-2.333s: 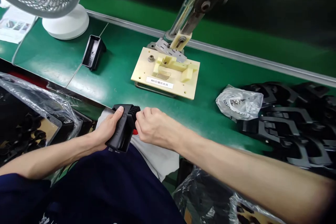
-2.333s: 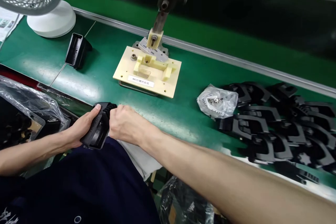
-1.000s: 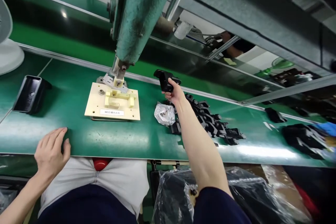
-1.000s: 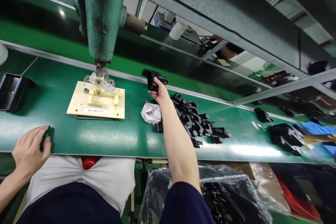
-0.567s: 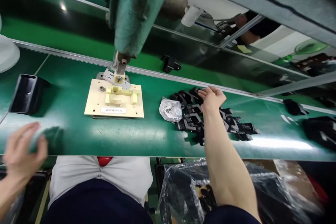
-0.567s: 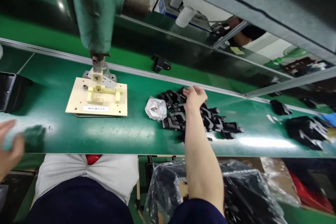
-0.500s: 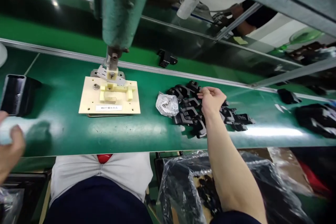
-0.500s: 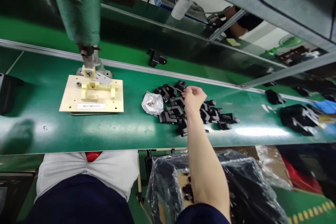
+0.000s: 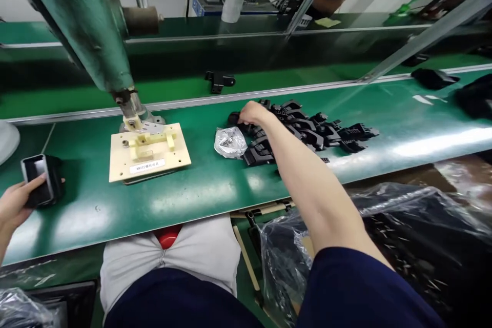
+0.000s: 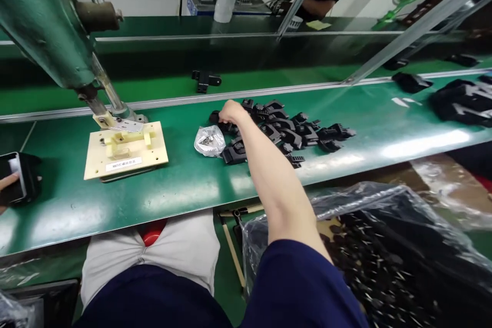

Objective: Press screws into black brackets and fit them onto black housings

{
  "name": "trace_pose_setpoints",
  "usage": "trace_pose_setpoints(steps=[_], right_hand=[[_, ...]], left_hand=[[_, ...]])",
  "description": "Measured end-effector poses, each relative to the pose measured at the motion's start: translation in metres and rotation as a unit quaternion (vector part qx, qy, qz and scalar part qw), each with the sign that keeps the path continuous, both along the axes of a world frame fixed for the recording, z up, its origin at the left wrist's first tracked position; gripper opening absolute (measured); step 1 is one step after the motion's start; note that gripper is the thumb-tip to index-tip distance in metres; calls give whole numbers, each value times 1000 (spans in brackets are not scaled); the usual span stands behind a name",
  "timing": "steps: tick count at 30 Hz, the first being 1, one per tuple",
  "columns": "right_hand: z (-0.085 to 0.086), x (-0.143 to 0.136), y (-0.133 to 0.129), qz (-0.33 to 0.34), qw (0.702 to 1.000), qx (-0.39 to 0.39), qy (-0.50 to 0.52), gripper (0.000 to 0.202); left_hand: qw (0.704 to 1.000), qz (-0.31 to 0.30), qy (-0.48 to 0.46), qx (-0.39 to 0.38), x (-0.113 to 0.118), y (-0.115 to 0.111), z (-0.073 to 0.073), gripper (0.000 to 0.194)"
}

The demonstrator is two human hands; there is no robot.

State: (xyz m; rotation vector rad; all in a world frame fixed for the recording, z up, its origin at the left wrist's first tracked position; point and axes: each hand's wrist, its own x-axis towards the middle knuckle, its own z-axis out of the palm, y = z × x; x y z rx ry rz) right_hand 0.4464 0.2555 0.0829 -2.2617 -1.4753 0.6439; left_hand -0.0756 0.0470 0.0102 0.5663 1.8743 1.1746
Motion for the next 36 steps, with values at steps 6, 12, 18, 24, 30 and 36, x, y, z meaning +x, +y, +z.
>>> trace_pose_setpoints(steps=[6, 12, 18, 24, 30, 36], right_hand=[[21, 7, -65, 51, 963, 191, 183, 42], [-20, -11, -82, 68, 753, 332, 564, 14], [-54, -57, -104, 12, 643, 329, 691, 8], [-62, -97, -161, -48, 512, 231, 826, 23], [-77, -94, -169, -54, 530, 211, 819, 26], [-73, -110, -198, 115, 736, 156, 648, 30]], left_hand=[[979, 59, -171, 91, 21, -36, 5, 20], [969, 68, -206, 121, 48, -45, -2, 27], [923, 26, -343, 173, 81, -59, -1, 50], [919, 82, -365, 129, 107, -90, -6, 49], [918, 33, -384, 94, 108, -105, -9, 69], [897, -13, -438, 59, 134, -103, -9, 69]])
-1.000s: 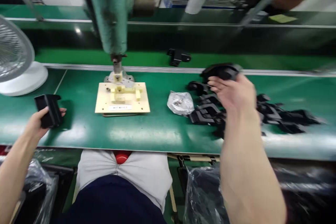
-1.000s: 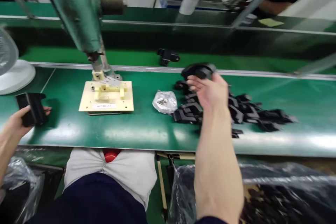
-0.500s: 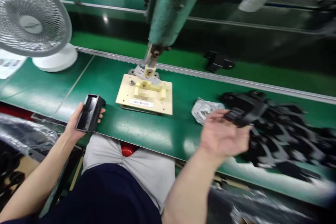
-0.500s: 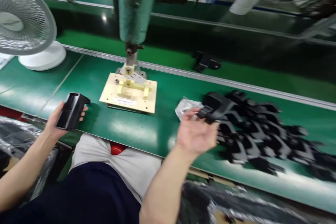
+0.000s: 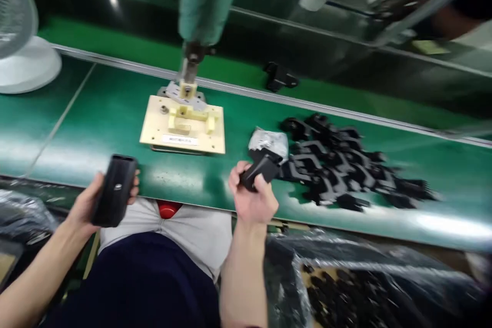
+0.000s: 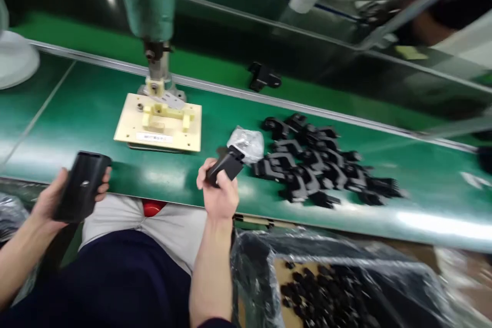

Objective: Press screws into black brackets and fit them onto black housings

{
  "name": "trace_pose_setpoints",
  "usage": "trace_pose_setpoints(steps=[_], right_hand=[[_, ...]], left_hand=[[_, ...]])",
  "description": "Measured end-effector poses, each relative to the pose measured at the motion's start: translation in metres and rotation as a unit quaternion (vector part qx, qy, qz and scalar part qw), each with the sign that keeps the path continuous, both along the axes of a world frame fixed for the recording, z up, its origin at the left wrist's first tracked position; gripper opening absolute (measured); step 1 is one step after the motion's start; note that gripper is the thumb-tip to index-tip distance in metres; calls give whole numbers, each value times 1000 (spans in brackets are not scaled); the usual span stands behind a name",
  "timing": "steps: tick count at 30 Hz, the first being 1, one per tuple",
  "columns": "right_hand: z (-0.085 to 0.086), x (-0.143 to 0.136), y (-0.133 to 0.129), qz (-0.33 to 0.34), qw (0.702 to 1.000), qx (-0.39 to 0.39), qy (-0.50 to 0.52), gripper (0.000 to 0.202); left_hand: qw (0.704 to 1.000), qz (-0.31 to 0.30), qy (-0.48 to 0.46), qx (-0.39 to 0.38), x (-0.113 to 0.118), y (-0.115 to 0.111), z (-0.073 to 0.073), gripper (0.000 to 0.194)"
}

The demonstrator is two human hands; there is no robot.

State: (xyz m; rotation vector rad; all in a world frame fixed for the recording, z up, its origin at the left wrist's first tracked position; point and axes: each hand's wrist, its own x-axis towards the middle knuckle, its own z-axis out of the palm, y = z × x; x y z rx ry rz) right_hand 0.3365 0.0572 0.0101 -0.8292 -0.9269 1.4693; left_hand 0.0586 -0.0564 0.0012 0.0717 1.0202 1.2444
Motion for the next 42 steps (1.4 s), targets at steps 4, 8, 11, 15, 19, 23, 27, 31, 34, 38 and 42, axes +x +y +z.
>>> trace_pose_setpoints(steps=[4, 8, 11, 15, 19, 23, 27, 31, 34, 38, 42], right_hand=[[5, -35, -25, 175, 883, 238, -366, 21], [17, -63, -34, 257, 713, 408, -510, 16], [25, -74, -30, 269, 608, 454, -593, 10], [32, -81, -23, 324, 474, 510, -641, 7], [36, -92, -15, 355, 360, 588, -631, 16], [44, -105, -5, 371, 292, 638, -608, 28], [51, -108, 0, 359, 368, 610, -603, 18], [39, -90, -12, 345, 522, 532, -570, 14], [25, -78, -25, 250, 598, 538, -540, 12], [13, -82, -35, 76, 747, 491, -441, 22], [1, -98, -43, -51, 846, 358, -391, 59]], left_hand=[[996, -40, 79, -19, 19, 9, 3, 60], [974, -41, 222, 22, 25, 6, 12, 46], [933, -63, 347, 67, 26, 1, 20, 40], [881, -85, 460, 67, 28, -5, 23, 35], [908, -55, 416, 2, 35, -7, 17, 47], [946, -23, 309, -100, 42, -4, 18, 56], [916, 11, 401, -19, 39, 0, 24, 53], [845, -8, 525, 98, 35, -5, 21, 40], [847, -27, 518, 120, 34, -7, 15, 37], [883, -35, 459, 87, 36, -1, 11, 44], [958, -28, 287, -7, 47, 6, 9, 49]])
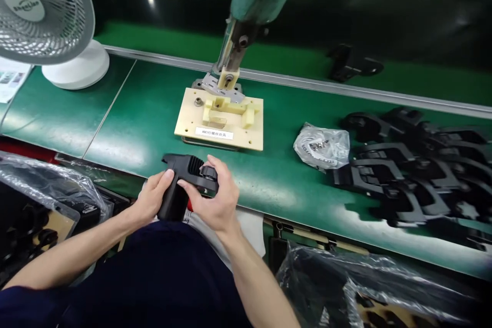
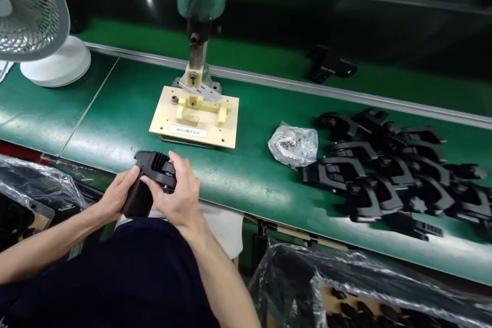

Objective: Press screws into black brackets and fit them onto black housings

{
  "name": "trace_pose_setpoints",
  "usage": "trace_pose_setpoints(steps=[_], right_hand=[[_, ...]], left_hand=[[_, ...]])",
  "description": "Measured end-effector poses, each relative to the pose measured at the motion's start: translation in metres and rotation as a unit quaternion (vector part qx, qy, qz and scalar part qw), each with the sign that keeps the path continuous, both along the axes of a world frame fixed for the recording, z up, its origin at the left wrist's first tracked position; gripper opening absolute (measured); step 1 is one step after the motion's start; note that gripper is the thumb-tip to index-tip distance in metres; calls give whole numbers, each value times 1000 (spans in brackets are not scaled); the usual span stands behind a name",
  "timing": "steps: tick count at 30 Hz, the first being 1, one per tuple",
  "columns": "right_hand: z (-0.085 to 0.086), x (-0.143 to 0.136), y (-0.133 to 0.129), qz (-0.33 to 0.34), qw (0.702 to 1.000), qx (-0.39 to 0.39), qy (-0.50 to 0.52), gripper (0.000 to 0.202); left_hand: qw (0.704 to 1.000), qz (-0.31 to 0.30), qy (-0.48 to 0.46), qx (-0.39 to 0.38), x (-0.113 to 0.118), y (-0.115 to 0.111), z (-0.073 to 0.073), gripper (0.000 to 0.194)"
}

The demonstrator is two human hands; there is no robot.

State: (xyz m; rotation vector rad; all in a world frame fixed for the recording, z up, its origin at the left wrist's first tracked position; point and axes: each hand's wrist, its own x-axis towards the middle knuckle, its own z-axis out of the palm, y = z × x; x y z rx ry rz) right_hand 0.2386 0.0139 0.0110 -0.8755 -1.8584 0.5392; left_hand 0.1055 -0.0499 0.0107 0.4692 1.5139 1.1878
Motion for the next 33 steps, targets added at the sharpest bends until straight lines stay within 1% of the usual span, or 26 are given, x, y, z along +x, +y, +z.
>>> trace_pose_setpoints(steps=[2, 3, 4, 6, 8, 10, 11, 13, 14, 16, 18, 19, 21, 22, 24, 25, 26, 28, 30, 32, 33], right_hand=[[-4, -2, -9, -26, 997, -69, 33, 69], [-5, -1, -15, -32, 994, -95, 41, 69], [-6, 1, -22, -34, 992, -112, 40, 67], [-3, 7, -36, -30, 993, -114, 12, 59], [1, 10, -49, -26, 996, -83, -20, 58], [6, 10, -56, -38, 998, -45, -31, 60], [8, 10, -59, -49, 998, -30, -32, 62], [10, 8, -60, -68, 997, -17, -36, 67], [10, 8, -59, -73, 996, -23, -39, 71], [5, 11, -57, -73, 995, -66, -26, 72], [-3, 21, -54, -42, 987, -152, 34, 62], [-7, 28, -51, -23, 976, -202, 80, 55], [-12, 48, -40, -4, 940, -284, 188, 45], [-11, 60, -31, -13, 920, -311, 237, 43], [-3, 85, -3, -64, 890, -336, 302, 39], [4, 96, 16, -89, 880, -344, 314, 36], [12, 107, 39, -109, 876, -350, 313, 34], [30, 120, 92, -114, 874, -369, 295, 32], [45, 122, 152, -102, 868, -389, 293, 32], [56, 115, 209, -93, 853, -401, 320, 29], [60, 109, 233, -103, 845, -400, 340, 27]], left_hand=[[988, 23, -144, -54, 9, 4, 4, 50], [978, 32, -200, -59, 13, 7, 7, 49], [969, 31, -239, -44, 17, 10, 11, 46], [963, 11, -269, 17, 23, 18, 18, 36], [965, -29, -254, 57, 25, 25, 21, 26], [977, -64, -196, 47, 26, 31, 18, 23], [984, -74, -160, 36, 26, 32, 15, 27], [992, -78, -98, 27, 25, 31, 7, 40], [994, -73, -75, 29, 26, 30, 4, 46], [997, -56, -5, 51, 28, 26, 1, 52], [986, -70, 117, 96, 32, 21, 2, 46], [971, -90, 178, 129, 34, 19, 4, 39], [929, -143, 264, 215, 35, 16, 6, 24], [905, -162, 295, 260, 33, 15, 4, 30], [855, -166, 364, 329, 25, 13, -7, 49], [833, -158, 402, 344, 18, 12, -15, 53], [817, -149, 439, 342, 11, 12, -26, 54], [800, -121, 497, 314, -6, 13, -49, 50], [780, -100, 544, 293, -19, 15, -70, 45], [738, -90, 598, 300, -25, 19, -83, 42], [713, -89, 623, 310, -26, 21, -86, 42]])
